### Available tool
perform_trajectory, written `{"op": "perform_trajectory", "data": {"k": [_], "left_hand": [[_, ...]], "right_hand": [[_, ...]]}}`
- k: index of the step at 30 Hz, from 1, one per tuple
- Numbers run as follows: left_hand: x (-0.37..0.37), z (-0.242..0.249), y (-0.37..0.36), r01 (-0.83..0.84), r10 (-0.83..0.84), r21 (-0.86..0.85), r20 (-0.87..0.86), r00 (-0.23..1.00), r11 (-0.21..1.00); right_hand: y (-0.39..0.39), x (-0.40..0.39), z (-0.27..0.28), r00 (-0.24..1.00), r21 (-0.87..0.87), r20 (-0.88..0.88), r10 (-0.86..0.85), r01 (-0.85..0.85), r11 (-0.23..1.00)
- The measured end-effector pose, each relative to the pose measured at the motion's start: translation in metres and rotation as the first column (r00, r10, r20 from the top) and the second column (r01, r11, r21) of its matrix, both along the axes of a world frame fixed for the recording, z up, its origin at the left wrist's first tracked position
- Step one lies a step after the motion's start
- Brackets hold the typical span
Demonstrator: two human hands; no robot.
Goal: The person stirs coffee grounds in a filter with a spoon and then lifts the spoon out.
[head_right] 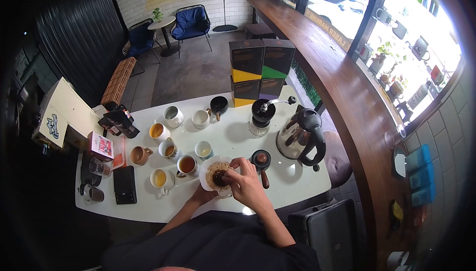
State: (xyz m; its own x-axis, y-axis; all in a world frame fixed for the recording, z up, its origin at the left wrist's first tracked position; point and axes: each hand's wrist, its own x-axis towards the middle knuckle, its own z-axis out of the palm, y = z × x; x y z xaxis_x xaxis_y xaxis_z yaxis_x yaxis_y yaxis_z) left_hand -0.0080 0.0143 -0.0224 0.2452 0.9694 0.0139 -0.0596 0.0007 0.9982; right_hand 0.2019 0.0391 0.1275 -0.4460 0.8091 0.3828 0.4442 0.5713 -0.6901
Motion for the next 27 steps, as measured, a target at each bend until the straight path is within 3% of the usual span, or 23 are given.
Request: {"op": "perform_trajectory", "data": {"k": [27], "left_hand": [[-0.0003, 0.0016, -0.0006, -0.007, 0.007, 0.014, -0.016, 1.000, 1.000]], "right_hand": [[0.0000, 0.0002, 0.0048, 0.998, 0.029, 0.035, -0.048, 0.047, 0.998]]}}
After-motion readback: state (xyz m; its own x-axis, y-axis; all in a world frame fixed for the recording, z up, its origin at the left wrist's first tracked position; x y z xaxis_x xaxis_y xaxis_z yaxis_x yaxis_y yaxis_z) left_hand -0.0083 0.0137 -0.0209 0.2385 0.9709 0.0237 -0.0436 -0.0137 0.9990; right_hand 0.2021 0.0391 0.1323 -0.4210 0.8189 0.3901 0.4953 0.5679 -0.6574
